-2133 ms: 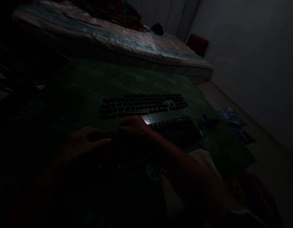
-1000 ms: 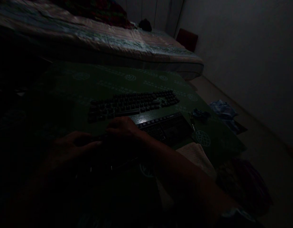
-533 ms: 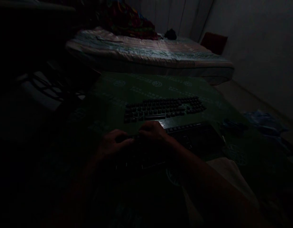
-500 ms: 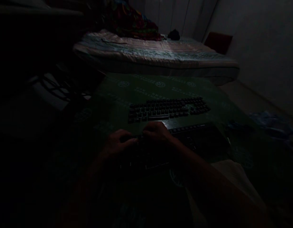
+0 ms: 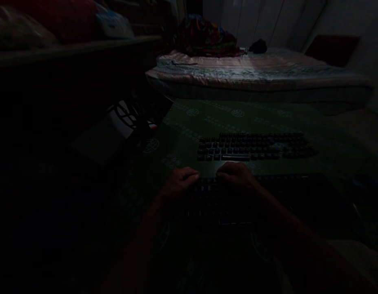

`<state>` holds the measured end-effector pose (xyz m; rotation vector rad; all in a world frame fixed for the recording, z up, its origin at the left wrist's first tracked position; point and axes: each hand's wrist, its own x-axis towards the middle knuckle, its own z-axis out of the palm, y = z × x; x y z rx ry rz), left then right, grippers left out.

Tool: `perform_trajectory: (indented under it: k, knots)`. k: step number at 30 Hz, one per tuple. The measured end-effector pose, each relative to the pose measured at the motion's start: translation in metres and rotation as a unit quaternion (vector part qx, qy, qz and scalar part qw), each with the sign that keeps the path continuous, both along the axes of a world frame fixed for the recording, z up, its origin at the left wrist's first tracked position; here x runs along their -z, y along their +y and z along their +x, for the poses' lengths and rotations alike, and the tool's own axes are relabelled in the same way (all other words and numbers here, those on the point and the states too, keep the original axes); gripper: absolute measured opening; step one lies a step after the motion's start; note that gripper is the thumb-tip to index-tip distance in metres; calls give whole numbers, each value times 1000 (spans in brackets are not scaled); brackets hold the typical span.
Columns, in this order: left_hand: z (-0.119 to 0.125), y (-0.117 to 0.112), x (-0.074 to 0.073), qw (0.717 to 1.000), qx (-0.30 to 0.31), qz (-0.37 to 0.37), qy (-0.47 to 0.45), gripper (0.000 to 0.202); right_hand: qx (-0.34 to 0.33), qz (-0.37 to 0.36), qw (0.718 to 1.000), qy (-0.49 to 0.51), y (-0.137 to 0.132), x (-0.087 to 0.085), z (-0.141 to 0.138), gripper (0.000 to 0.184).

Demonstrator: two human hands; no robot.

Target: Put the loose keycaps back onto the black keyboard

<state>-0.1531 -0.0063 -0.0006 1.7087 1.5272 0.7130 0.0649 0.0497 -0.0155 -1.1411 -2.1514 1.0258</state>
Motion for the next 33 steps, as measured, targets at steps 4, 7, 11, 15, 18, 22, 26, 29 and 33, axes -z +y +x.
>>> perform_trajectory:
  k: [4,7,11,15,18,22,26,29,33]
  knots:
    - [-11,-5,-6,995,-1,-77,-68,31,-3,-42,998,42,-1,-1,3,18]
    - [-16,-8,-10,987,10,-120,-110,42,5,-77,995,63,-2,-3,5,22]
    - [-18,-7,-9,985,18,-122,-120,50,6,-84,994,72,-3,-5,6,24]
    - [-18,-6,-7,987,20,-110,-116,50,1,-82,994,65,-2,-6,6,24]
    - [-15,-5,-5,990,27,-101,-99,49,-2,-89,994,65,-2,-7,5,23]
    - [-11,-4,-1,996,38,-57,-61,47,1,-88,994,69,-3,-8,5,23]
    - [-9,-4,0,997,37,-43,-49,46,7,-100,993,64,-4,-10,5,24]
    - [-6,-5,-1,998,37,-37,-39,43,5,-102,993,62,-4,-12,5,24]
    - [2,-5,-1,999,34,-9,4,39,4,-97,994,59,-3,-13,4,24]
